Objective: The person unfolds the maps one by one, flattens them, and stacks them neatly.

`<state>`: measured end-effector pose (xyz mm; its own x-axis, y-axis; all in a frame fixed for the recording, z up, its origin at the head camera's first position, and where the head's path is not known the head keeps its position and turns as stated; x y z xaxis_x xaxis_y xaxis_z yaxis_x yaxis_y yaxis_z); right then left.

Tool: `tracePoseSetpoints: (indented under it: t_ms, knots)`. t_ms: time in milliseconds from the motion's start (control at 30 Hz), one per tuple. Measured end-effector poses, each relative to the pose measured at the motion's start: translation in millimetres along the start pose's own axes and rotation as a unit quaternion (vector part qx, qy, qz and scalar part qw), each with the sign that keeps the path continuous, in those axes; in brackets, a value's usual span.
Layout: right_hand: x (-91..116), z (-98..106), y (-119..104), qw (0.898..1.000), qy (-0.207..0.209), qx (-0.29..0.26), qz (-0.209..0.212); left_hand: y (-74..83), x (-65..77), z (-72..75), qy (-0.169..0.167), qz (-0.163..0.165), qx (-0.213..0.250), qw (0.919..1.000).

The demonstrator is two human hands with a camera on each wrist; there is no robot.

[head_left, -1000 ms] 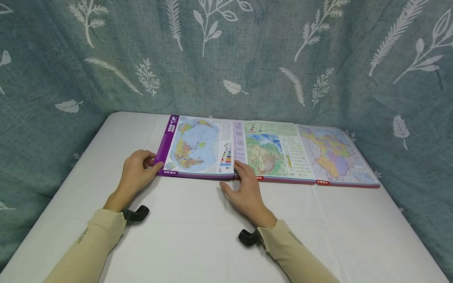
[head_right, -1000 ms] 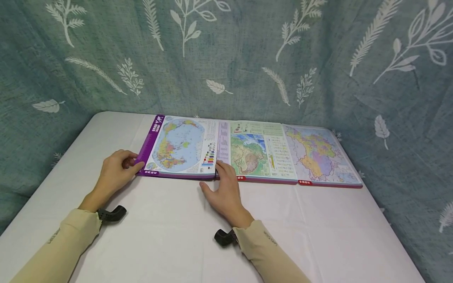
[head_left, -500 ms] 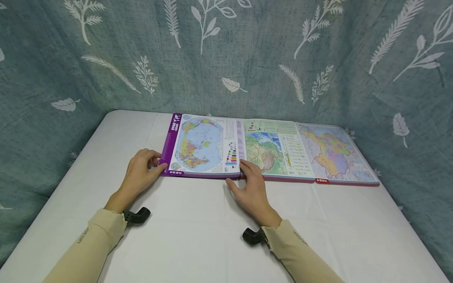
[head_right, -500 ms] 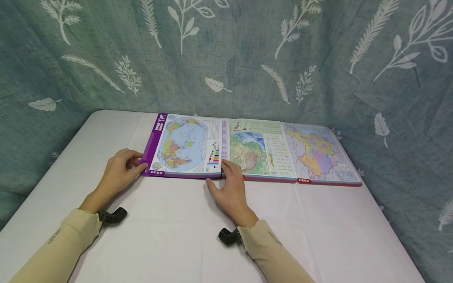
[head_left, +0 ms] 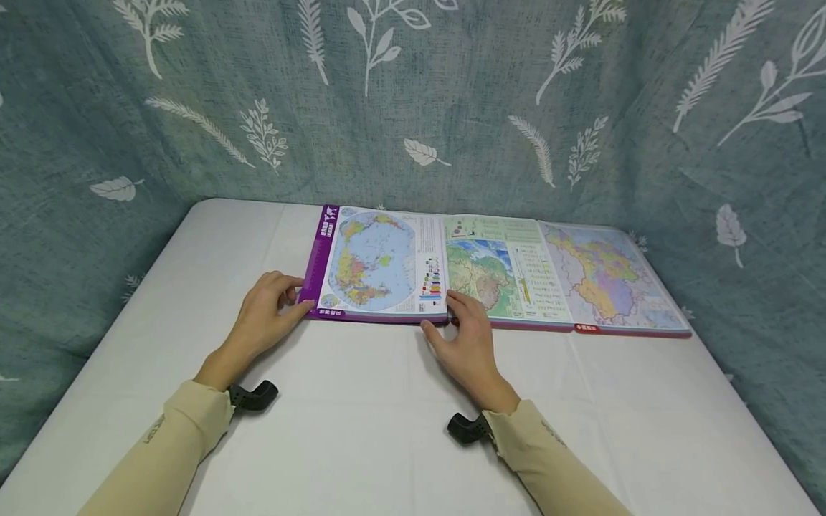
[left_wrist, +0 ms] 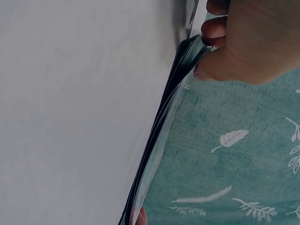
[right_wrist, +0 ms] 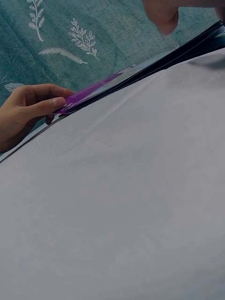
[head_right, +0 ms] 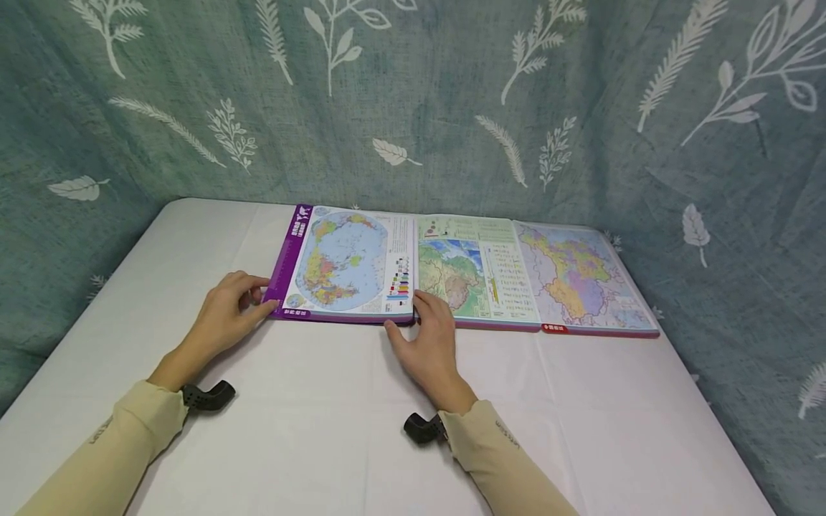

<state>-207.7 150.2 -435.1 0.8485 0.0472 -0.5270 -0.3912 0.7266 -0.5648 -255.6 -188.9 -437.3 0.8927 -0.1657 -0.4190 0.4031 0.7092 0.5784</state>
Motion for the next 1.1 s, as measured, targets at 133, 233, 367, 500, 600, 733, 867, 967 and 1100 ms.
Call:
tracePoseSetpoints:
  t_ms: [133,233,367,500,600,733,867,967,1100]
  knots:
    - [0,1,3,1.0,0.0,-0.006,-0.007,3.0,0.0,-3.4,-0.002,0.0,0.006,1.0]
    - [-1,3,4,1.0,-0.003,-0.005,-0.012,4.8,0.1,-5.4,-0.006,0.007,0.005,0.9999]
    - [-2,4,4,1.0,-0.007,0.011,-0.02,4.6,0.0,-7.9,-0.008,0.026,0.011,0.9996]
    - [-3,4,4,0.999,-0.015,0.039,-0.027,2.0,-0.2,-9.9,0.0,0.061,0.026,0.9978]
    - [-5,2,3,0.998,-0.025,0.056,-0.033,0.9,0.0,-10.4,0.01,0.08,0.037,0.9961]
    - [-5,0,4,0.997,-0.028,0.061,-0.042,-0.1,0.4,-11.7,0.02,0.093,0.046,0.9944]
    - [-3,1,6,0.998,-0.011,0.035,-0.055,-1.0,0.6,-13.4,0.016,0.103,0.058,0.9929]
    - [-3,2,10,0.997,0.003,0.003,-0.079,-1.1,-0.1,-14.9,0.005,0.106,0.065,0.9922]
    - [-3,2,14,0.993,0.009,-0.027,-0.112,-0.7,0.4,-15.5,-0.004,0.113,0.067,0.9913]
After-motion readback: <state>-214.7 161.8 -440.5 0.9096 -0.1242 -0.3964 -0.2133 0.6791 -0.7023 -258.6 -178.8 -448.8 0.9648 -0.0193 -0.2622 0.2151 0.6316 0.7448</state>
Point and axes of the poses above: each hand's wrist, its own x-axis away from the middle knuckle, its own z-axis out of the back of the hand, y = z × x, the point moved 5 cm from there along -x, towards the middle knuckle, and after that the axes turned 1 degree about y, right-handed, at the moved point
